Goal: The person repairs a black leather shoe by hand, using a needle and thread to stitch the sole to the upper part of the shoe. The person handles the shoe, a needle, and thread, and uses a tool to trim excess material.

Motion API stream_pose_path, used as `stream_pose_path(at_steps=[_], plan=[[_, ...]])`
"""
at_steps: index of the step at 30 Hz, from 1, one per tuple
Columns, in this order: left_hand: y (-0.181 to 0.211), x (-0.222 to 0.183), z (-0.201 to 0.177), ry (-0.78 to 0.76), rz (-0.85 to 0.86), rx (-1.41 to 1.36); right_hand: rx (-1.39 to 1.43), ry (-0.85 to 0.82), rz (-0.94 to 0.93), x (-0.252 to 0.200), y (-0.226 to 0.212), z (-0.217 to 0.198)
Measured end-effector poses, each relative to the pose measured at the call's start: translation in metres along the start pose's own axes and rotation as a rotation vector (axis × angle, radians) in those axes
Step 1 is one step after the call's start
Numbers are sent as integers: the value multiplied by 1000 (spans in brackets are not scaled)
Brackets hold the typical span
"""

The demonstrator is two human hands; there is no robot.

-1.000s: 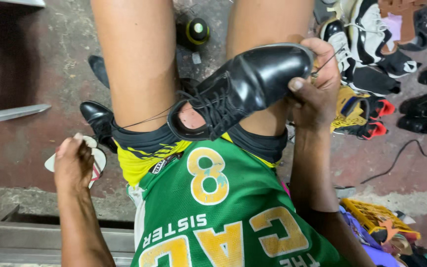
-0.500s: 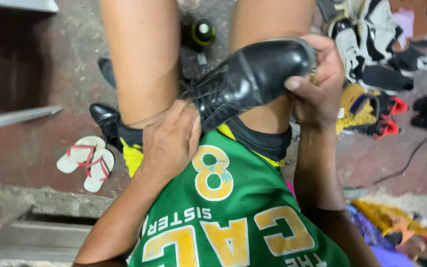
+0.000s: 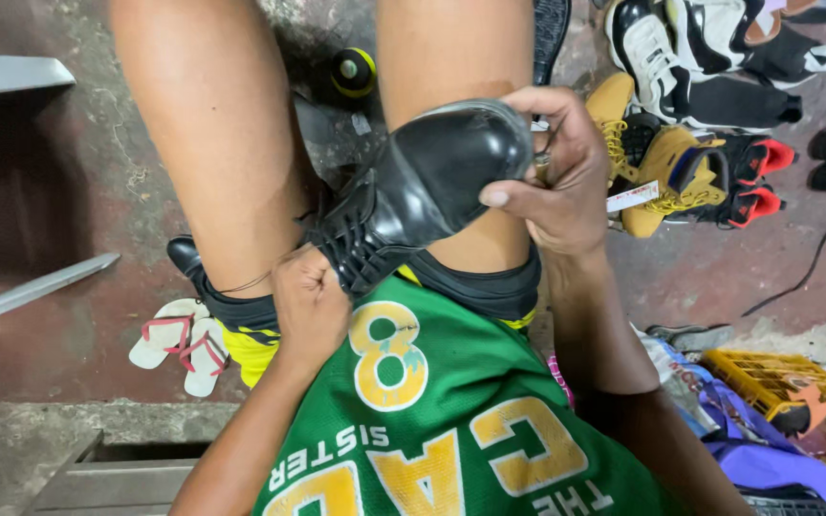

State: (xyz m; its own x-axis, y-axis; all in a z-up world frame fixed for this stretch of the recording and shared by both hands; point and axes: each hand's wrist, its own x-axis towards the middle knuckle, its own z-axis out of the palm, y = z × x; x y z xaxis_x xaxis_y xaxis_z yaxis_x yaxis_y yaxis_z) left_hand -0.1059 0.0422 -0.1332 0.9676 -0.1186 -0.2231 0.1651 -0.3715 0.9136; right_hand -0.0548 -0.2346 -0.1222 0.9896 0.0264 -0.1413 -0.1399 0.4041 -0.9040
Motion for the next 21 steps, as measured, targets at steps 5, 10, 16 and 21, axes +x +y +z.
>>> stream_pose_path(at_steps=[5,10,16,21], plan=[[-13,-6,-3,-25,-218,-495,-47,-22,-19,-4,1,19],[-4,-3,-13,-11,-481,-678,-260,-88,213,-10,-30,23],[-7,-3,-8,71,-435,-717,-733,-202,348,-18,-76,8],[-6,-2,-10,33,-409,-458,-912,-340,196,-17,-79,-6]])
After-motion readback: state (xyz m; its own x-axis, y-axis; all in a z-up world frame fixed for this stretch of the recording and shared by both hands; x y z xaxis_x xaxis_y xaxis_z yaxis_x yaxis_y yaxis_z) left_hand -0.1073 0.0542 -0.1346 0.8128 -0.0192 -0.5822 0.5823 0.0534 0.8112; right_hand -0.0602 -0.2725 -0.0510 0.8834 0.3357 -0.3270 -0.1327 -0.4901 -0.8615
